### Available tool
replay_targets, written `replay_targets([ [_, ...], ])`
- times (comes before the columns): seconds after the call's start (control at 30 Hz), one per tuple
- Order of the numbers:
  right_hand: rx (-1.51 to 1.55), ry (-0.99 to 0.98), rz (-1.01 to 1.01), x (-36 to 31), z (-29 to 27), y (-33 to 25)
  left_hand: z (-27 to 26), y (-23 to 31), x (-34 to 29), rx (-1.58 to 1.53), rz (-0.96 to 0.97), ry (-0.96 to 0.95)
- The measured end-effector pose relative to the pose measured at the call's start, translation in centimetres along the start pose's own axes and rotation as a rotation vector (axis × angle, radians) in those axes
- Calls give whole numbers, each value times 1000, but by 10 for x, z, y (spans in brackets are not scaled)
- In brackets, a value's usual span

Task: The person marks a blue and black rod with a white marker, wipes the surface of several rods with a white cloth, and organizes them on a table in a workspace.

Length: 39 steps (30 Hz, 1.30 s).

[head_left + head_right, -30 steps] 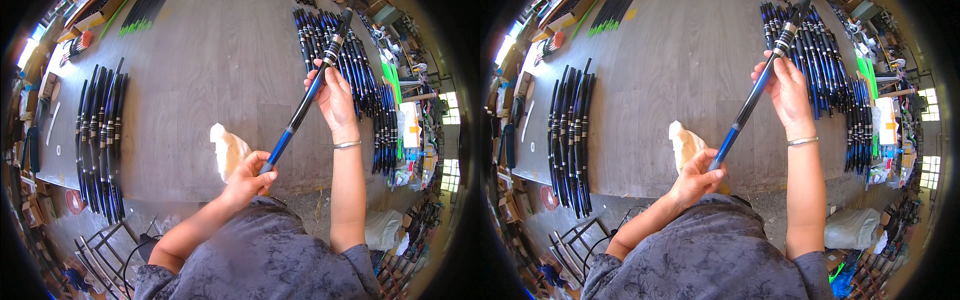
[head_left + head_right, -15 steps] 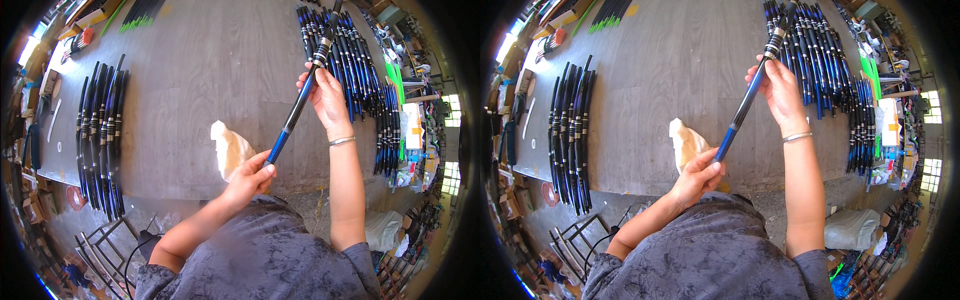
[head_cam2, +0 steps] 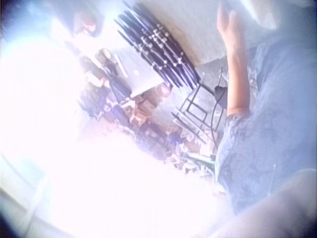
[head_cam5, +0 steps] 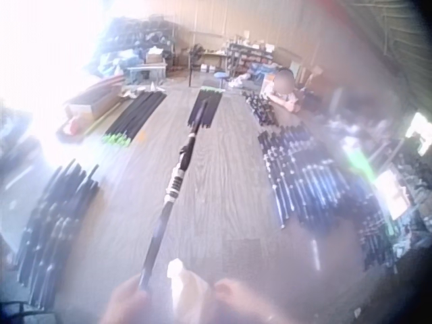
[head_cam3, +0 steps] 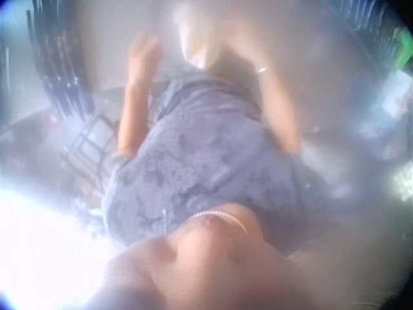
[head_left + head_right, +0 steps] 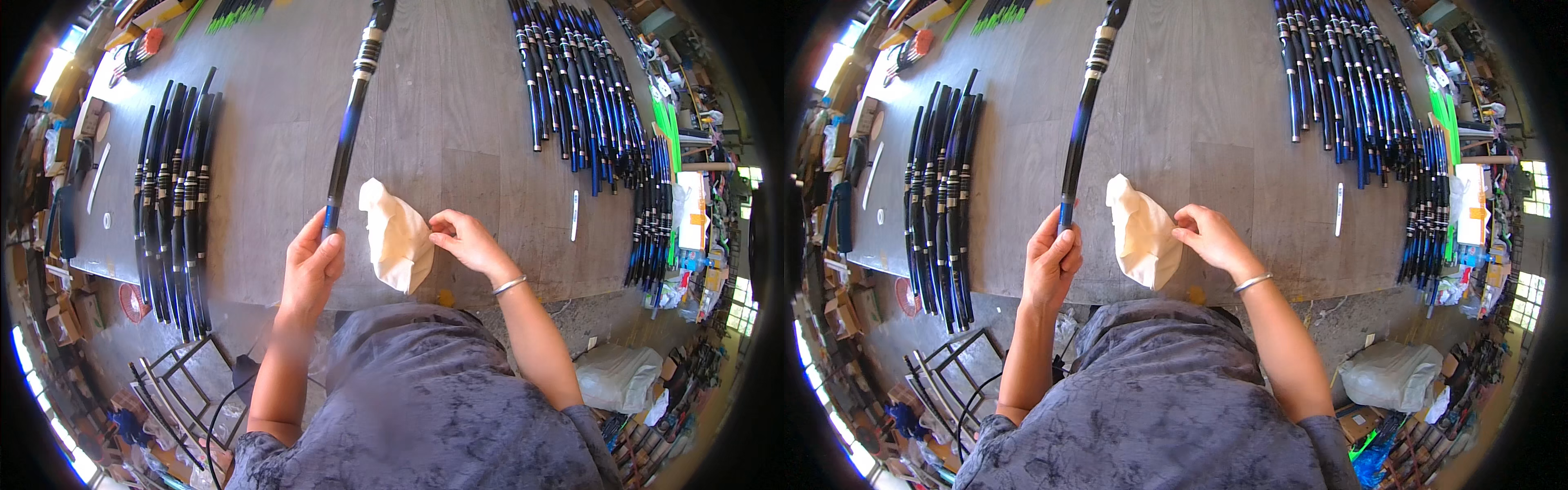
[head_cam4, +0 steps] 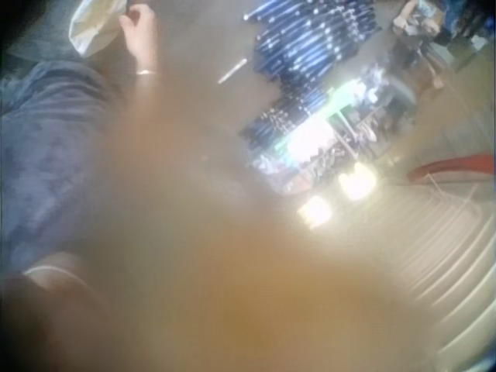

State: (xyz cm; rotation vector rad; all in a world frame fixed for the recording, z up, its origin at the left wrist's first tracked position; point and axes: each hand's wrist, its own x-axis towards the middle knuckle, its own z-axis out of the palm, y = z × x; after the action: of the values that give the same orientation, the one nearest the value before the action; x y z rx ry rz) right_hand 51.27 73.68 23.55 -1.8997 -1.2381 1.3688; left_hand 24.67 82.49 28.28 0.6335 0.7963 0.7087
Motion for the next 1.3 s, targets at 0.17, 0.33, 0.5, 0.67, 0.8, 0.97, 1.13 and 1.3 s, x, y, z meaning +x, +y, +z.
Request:
replay_targets([
  [0.17, -211, 198, -144, 8, 28, -16, -9, -12, -1, -67, -47, 78],
  [0.33, -234, 420, -297, 28, 34, -20, -8, -17, -4, -102, -55, 76],
  [0.5, -365, 184, -20, 25, 47, -65, -14, -22, -7, -123, -74, 96],
  [0.67, 199, 229, -123, 44, 56, -35, -9, -18, -7, -114, -82, 111],
  [0.8, 1312, 32, 28, 21, 15, -37, -17, -22, -10, -149, -53, 100],
  [0.97, 1395, 157, 76, 3, -12, -33, -18, -21, -3, -151, -65, 87],
  [1.13, 1341, 126, 37, 0, -21, -24, -19, -23, -2, -130, -72, 81],
  [1.3, 1180, 208, -34, 3, -33, -2, -22, -25, -3, -142, -76, 91],
])
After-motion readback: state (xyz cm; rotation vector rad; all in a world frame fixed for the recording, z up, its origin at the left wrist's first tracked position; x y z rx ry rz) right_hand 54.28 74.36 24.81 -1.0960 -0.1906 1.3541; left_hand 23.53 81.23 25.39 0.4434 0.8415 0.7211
